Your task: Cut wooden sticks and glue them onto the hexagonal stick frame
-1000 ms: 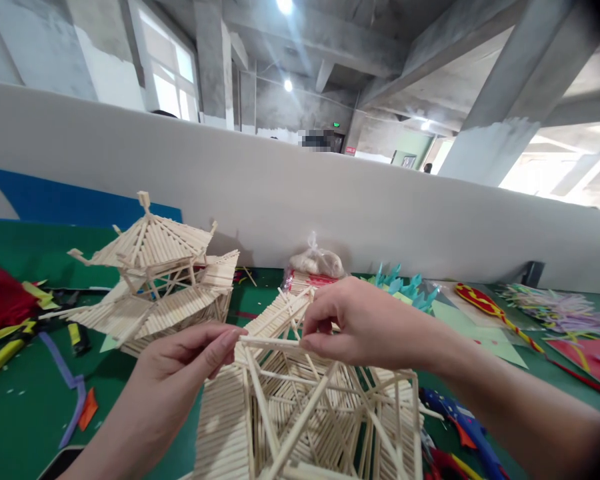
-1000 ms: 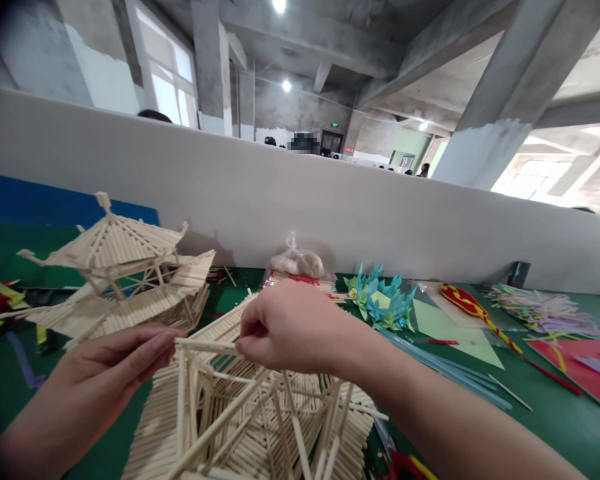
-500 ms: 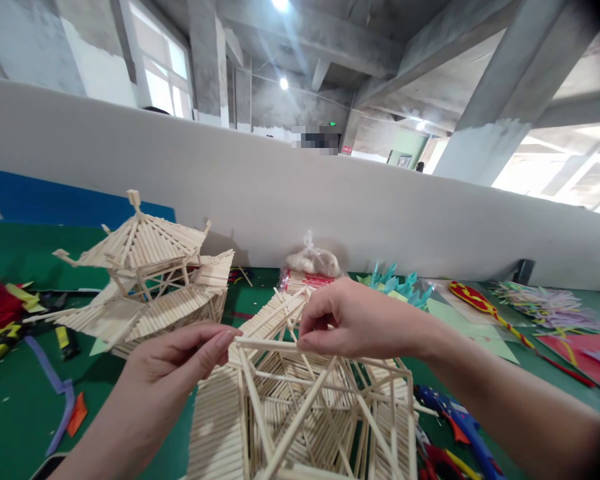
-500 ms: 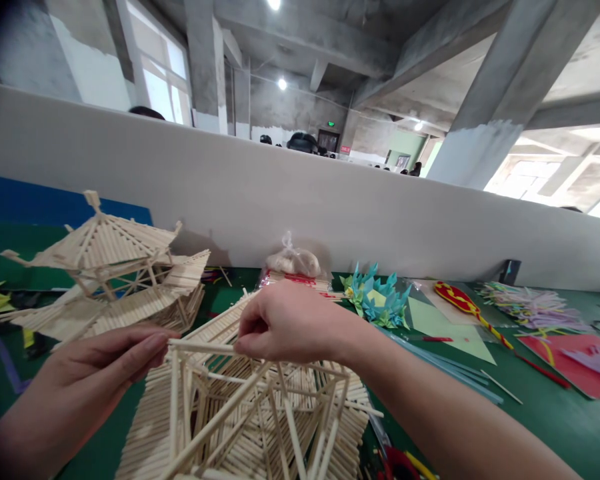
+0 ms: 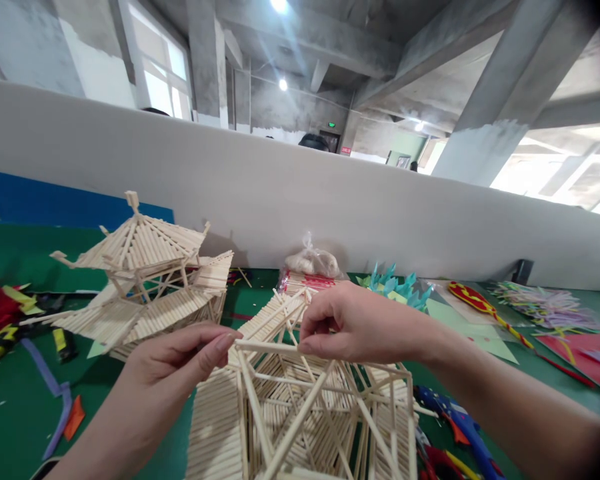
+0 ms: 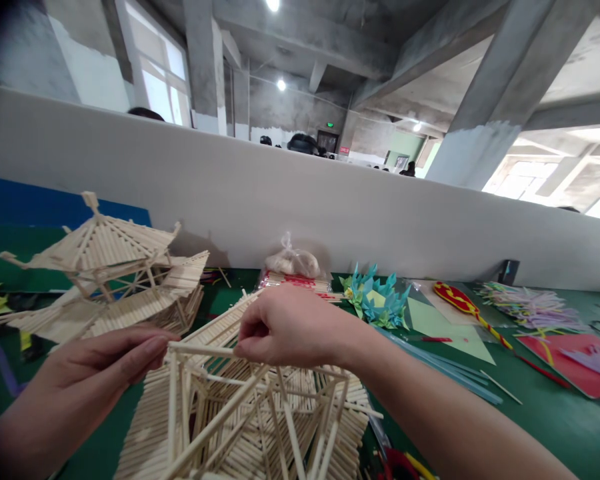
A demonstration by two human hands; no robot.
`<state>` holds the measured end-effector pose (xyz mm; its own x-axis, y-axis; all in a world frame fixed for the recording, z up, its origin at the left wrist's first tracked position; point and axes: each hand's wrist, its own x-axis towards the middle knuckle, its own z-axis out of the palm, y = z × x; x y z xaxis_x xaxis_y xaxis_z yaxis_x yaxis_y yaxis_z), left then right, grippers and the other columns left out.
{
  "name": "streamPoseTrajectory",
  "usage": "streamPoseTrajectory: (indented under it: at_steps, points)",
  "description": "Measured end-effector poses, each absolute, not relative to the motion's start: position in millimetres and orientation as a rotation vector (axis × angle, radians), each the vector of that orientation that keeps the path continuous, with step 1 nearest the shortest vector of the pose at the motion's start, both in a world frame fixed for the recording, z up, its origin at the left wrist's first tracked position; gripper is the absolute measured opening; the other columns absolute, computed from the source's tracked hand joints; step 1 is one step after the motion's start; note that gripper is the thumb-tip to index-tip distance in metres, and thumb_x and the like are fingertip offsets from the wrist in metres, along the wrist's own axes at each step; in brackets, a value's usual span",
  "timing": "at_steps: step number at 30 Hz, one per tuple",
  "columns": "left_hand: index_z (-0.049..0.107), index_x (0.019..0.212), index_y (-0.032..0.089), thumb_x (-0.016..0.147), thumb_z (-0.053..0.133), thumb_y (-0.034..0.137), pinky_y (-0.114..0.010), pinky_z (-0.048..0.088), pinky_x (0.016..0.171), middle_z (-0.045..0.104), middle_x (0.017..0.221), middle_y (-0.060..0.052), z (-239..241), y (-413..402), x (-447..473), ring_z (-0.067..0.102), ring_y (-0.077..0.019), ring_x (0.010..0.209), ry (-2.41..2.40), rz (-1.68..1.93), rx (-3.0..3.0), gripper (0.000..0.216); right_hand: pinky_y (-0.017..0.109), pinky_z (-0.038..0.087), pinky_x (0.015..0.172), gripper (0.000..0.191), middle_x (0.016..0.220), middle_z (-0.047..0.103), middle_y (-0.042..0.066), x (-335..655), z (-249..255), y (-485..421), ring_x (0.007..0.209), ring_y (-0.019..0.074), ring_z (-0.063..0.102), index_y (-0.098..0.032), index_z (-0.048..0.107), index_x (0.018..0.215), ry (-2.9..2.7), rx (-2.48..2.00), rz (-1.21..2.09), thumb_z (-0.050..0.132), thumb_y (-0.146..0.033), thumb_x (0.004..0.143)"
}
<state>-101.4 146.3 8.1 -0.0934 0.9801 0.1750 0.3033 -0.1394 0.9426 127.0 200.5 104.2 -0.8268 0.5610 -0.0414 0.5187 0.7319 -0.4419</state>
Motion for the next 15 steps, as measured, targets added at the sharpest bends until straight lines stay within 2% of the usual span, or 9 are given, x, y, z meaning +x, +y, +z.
streamPoseTrajectory:
  at_steps: [11,15]
  points:
    - [0.067,0.083,0.027,0.074,0.059,0.037,-0.018,0.041,0.059,0.063,0.071,0.005,13.4,143.2,-99.9,0.051,-0.0104,0.067,1.476,1.247,1.548,0.016,0.018,0.031,0.046,0.014,0.056,0.051,-0.005,127.7,99.5,199.9,0.051,0.0053,0.041,-0.017,0.058,0.066,-2.792,-0.935,0.732,0.049,-0.023,0.075]
    - [0.067,0.078,0.026,0.074,0.06,0.034,-0.015,0.038,0.056,0.062,0.068,0.006,18.0,142.3,-97.2,0.05,-0.009,0.064,1.471,1.248,1.572,0.012,0.018,0.032,0.048,0.013,0.058,0.052,-0.004,127.0,99.1,199.1,0.052,0.0054,0.042,-0.017,0.057,0.066,-2.798,-0.93,0.746,0.049,-0.021,0.075]
